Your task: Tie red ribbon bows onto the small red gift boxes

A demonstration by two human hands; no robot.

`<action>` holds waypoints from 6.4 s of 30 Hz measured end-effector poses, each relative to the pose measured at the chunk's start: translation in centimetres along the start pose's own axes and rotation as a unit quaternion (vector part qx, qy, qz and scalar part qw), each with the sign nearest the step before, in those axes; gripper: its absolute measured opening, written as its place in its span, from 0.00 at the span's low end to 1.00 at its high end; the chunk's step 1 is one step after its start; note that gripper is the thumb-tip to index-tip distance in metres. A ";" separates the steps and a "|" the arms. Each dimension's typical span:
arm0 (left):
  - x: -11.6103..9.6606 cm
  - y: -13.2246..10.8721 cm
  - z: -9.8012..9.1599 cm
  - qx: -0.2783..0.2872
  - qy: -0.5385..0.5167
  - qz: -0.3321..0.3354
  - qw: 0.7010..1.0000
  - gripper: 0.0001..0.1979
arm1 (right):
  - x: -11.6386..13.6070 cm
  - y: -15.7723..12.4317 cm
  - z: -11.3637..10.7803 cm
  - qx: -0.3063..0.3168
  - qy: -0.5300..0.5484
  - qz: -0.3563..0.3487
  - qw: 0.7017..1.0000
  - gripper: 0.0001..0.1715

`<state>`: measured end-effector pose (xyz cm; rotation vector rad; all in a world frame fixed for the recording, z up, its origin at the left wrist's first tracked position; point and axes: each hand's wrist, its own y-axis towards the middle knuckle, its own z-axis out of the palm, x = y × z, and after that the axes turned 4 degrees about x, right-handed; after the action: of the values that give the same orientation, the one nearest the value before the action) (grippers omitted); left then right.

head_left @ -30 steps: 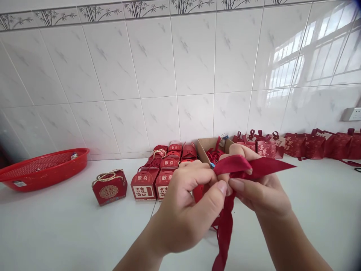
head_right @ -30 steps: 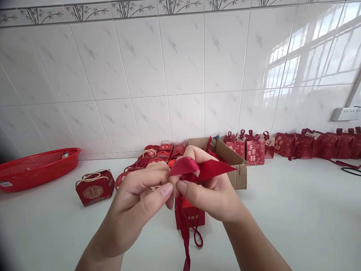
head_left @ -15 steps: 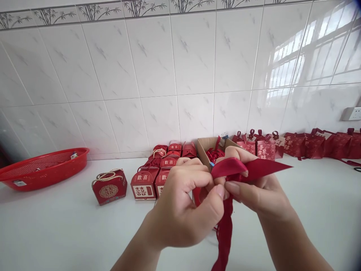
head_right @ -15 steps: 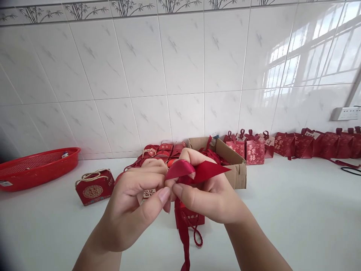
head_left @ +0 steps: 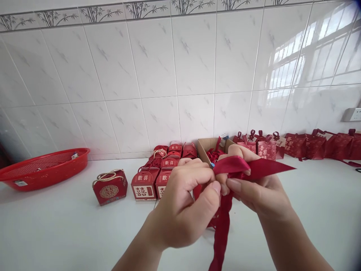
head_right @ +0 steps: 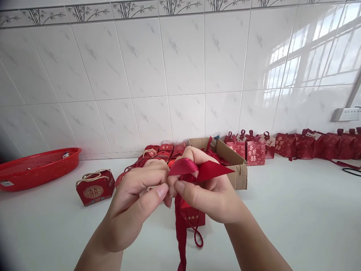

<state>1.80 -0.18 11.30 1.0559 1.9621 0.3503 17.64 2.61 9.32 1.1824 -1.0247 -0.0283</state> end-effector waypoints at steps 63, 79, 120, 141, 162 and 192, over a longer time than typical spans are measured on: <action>0.5 0.2 0.5 -0.046 0.037 -0.028 0.998 0.07 | -0.9 1.2 -0.6 -0.106 0.161 0.045 0.980 0.18; 0.5 0.8 0.9 -0.043 -0.035 -0.036 0.998 0.06 | -1.1 1.0 -1.0 0.001 0.311 0.110 0.944 0.20; -1.0 0.1 -3.1 -0.196 -0.412 -0.094 0.885 0.12 | -0.3 1.3 -2.5 -0.108 0.266 0.162 0.944 0.18; -1.0 -0.1 -3.1 -0.197 -0.371 -0.080 0.904 0.08 | -0.2 1.5 -2.7 -0.162 0.328 0.173 0.915 0.11; -0.1 0.5 -0.3 -0.027 -0.190 -0.092 0.977 0.04 | 0.3 1.3 -0.7 -0.149 0.301 0.101 0.937 0.15; 0.4 0.4 -0.4 -0.023 -0.185 -0.097 0.978 0.07 | 0.3 1.0 -0.7 -0.094 0.309 0.043 0.946 0.20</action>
<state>1.54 0.40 11.56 0.8237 1.6937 0.0826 17.75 3.39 10.24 0.8838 -0.5007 0.2923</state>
